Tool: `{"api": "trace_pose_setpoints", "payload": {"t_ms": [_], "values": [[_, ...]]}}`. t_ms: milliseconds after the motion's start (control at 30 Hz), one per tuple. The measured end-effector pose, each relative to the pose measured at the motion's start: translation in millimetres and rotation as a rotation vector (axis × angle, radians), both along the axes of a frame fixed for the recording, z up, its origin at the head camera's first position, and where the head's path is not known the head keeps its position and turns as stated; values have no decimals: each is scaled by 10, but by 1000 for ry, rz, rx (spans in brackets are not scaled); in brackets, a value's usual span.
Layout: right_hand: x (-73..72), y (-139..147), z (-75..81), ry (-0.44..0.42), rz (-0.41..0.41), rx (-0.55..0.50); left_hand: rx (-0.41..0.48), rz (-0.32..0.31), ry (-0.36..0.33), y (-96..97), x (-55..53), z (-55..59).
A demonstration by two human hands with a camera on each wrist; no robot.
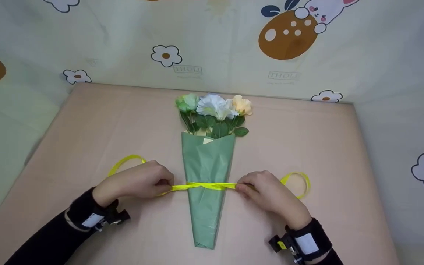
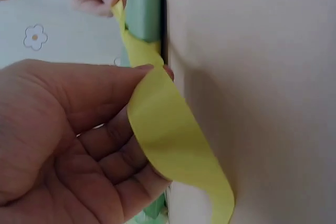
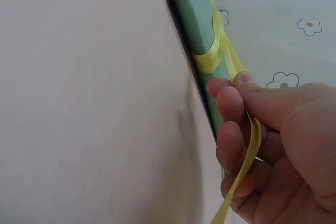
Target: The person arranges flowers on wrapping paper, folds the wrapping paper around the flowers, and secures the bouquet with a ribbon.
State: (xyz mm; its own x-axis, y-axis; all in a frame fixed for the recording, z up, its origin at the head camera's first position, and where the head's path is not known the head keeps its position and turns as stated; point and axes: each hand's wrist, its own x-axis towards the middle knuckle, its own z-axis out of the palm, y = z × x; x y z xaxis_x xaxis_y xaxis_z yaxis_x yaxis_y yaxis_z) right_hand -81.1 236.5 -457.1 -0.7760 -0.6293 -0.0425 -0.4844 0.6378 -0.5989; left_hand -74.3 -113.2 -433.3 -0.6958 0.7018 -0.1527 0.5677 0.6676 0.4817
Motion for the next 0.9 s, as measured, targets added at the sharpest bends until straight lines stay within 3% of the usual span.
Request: {"api": "trace_pose_setpoints", "payload": {"t_ms": [200,433,600,900], "values": [[-27,62,-13,5,-63,72,-14,-38,2,-174,-75,-8],[-52,228,-1,-5,-125,141,-121,-29,-98,-424,-139,-25],[-40,399,19,31,-165,152,-137,-10,-138,-556,-163,-36],[-56,464,37,121,-186,220,-113,-33,-78,-587,-210,-86]]}}
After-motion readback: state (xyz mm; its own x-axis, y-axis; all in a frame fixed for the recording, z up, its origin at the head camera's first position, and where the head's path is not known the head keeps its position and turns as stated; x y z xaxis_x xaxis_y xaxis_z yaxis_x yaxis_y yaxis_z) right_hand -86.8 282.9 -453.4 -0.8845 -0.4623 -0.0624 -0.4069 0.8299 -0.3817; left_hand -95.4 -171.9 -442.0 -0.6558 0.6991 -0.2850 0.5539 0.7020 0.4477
